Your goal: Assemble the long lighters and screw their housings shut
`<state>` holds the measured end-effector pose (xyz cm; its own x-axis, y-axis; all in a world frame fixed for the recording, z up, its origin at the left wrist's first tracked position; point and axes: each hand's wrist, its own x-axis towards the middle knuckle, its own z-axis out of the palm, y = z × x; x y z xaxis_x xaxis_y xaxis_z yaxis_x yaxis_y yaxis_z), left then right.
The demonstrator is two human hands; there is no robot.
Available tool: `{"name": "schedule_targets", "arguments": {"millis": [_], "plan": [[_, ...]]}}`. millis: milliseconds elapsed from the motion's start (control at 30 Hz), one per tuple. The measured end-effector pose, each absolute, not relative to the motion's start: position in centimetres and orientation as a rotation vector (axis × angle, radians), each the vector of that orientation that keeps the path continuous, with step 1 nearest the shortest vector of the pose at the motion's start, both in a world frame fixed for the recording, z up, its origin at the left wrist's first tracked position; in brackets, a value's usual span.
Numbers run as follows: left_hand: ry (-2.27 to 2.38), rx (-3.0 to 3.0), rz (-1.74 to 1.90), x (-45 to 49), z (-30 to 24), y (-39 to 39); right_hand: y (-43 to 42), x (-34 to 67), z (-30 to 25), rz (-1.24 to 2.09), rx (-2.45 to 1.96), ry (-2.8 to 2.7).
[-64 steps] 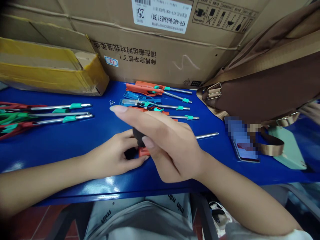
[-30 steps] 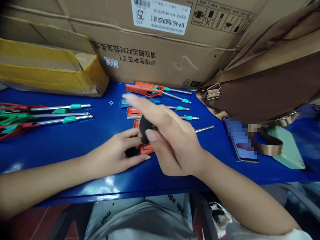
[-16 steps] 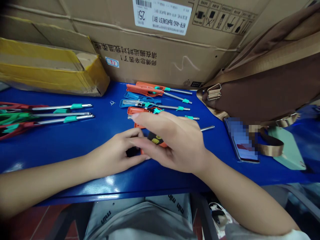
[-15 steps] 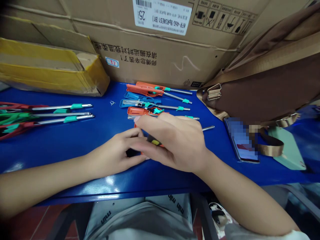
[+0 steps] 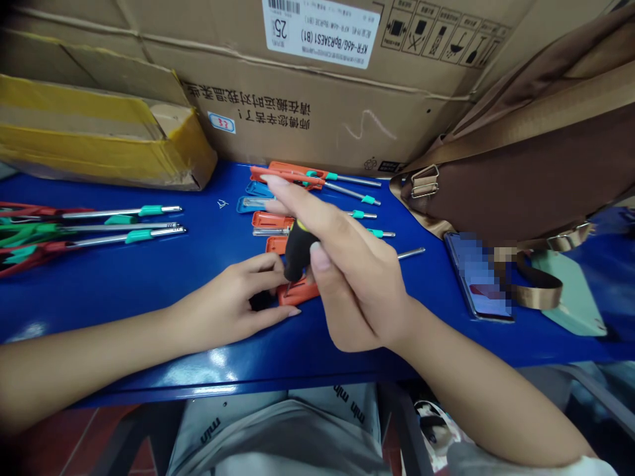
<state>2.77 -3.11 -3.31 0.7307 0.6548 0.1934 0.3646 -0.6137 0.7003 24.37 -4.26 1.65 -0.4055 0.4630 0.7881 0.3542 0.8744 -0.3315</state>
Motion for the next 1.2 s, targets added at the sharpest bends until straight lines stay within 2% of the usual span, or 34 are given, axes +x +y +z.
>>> {"name": "schedule_targets", "arguments": {"millis": [100, 267, 433, 600, 833, 1067, 1200], "plan": [[0.763, 2.283, 0.583, 2.8, -3.3, -3.1, -3.8, 24.1, 1.6, 0.156, -0.550, -2.003], [0.770, 2.285, 0.579, 2.8, -3.5, -3.1, -3.7, 24.2, 1.8, -0.104, -0.522, -2.018], [0.766, 2.295, 0.594, 2.8, -3.7, -3.2, -4.5, 24.5, 1.9, 0.147, -0.654, -2.135], [0.760, 2.282, 0.576, 2.8, -3.6, -3.1, -4.0, 24.4, 1.9, -0.049, -0.521, -2.113], [0.776, 2.295, 0.592, 2.8, -3.7, -3.2, -4.5, 24.0, 2.4, 0.239, -0.532, -2.185], [0.766, 2.281, 0.602, 2.8, -3.8, -3.2, -4.4, 23.9, 2.5, 0.022, -0.483, -2.149], [0.768, 2.308, 0.622, 2.7, -3.9, -3.1, -4.7, 23.9, 2.5, 0.182, -0.508, -2.166]]}}
